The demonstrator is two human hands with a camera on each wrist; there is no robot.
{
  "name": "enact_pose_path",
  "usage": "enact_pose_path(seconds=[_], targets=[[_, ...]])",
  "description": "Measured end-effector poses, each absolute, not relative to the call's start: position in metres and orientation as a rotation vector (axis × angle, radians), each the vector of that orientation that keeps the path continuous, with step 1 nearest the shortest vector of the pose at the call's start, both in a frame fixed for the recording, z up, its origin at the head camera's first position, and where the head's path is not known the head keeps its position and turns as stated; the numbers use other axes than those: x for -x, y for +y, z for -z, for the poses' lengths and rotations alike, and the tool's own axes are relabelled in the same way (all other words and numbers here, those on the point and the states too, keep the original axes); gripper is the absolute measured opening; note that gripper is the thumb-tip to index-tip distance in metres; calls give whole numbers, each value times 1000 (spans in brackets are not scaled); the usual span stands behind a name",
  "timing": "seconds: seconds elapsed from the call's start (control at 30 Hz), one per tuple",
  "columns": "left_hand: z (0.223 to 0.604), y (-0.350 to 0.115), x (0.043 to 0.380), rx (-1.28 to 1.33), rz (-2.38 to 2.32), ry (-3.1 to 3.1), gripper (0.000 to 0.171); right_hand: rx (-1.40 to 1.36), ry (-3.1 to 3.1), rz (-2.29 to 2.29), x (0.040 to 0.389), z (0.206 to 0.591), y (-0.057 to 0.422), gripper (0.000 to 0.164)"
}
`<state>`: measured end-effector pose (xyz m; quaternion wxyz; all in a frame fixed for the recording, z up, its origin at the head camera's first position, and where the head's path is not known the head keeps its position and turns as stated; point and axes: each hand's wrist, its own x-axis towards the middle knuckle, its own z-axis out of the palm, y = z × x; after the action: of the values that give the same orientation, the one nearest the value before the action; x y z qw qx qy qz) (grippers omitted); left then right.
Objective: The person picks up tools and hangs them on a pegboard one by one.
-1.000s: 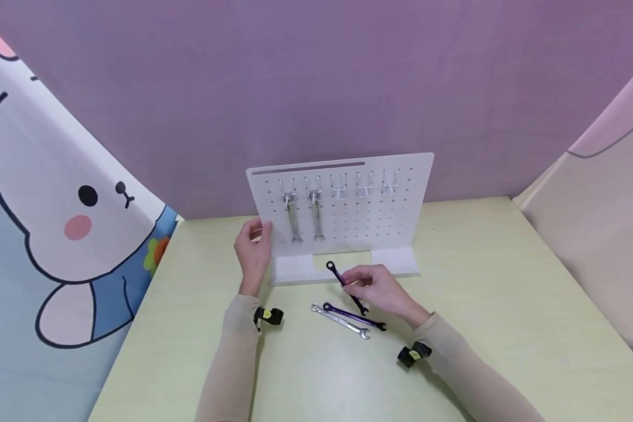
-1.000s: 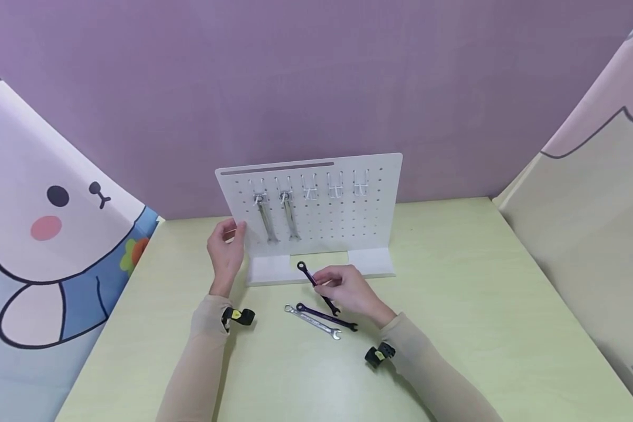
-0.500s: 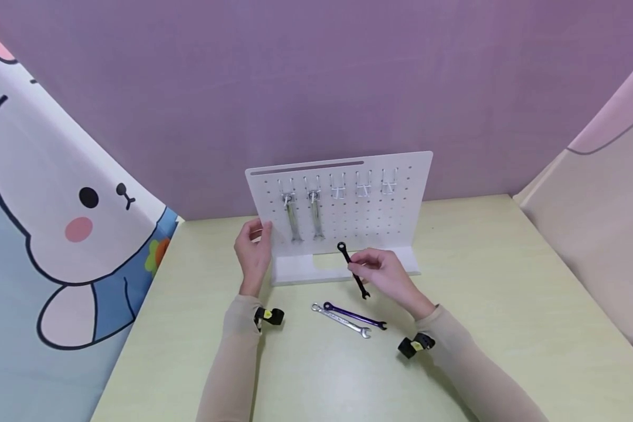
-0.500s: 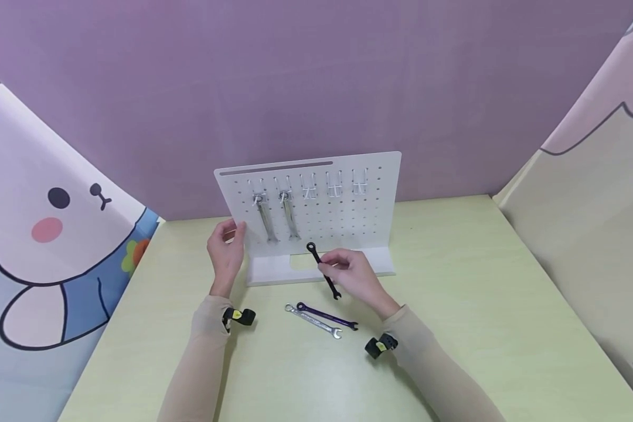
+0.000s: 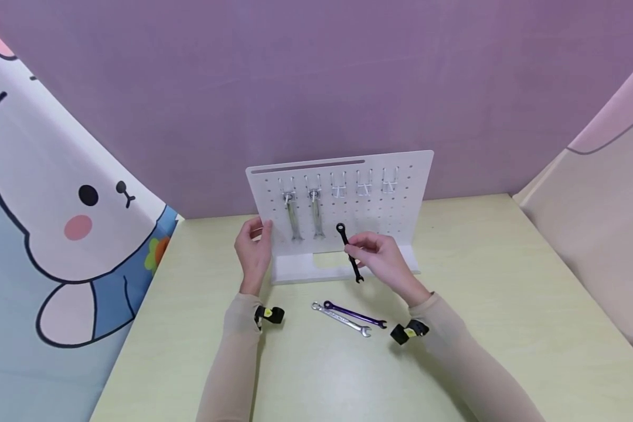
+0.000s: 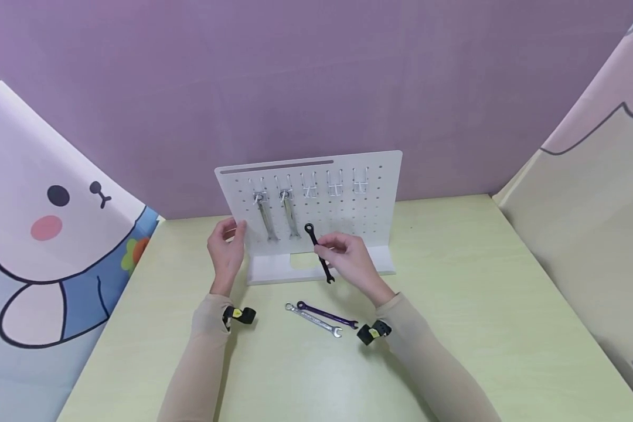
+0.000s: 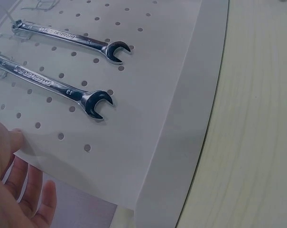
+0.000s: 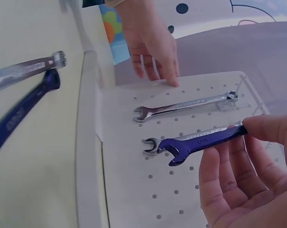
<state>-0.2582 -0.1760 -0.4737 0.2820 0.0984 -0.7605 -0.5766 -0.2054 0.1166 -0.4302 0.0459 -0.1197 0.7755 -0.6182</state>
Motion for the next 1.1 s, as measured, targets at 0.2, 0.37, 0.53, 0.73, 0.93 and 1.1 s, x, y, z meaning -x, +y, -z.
enact_pose_path(seconds=[0.2,0.37,0.53,0.73,0.93,1.1], targets=[[472,-175,259,-276,1541,-2042,29,358,2355,1932,209,423,113,26],[472,-175,257,-277,1542,-2040,29,340,2342,1943,210,421,111,32],[472,-174,257,-280,1549,-2041,29,347,2345,1958,213,418,110,31],[472,-175,257,-280,1554,-2043,29,347,2345,1972,214,414,108,29],[473,-175,257,-283,1553,-2041,29,343,2355,1968,216,411,106,28],[473,-175,258,-282,1554,-2039,29,342,2353,1982,219,408,104,26]])
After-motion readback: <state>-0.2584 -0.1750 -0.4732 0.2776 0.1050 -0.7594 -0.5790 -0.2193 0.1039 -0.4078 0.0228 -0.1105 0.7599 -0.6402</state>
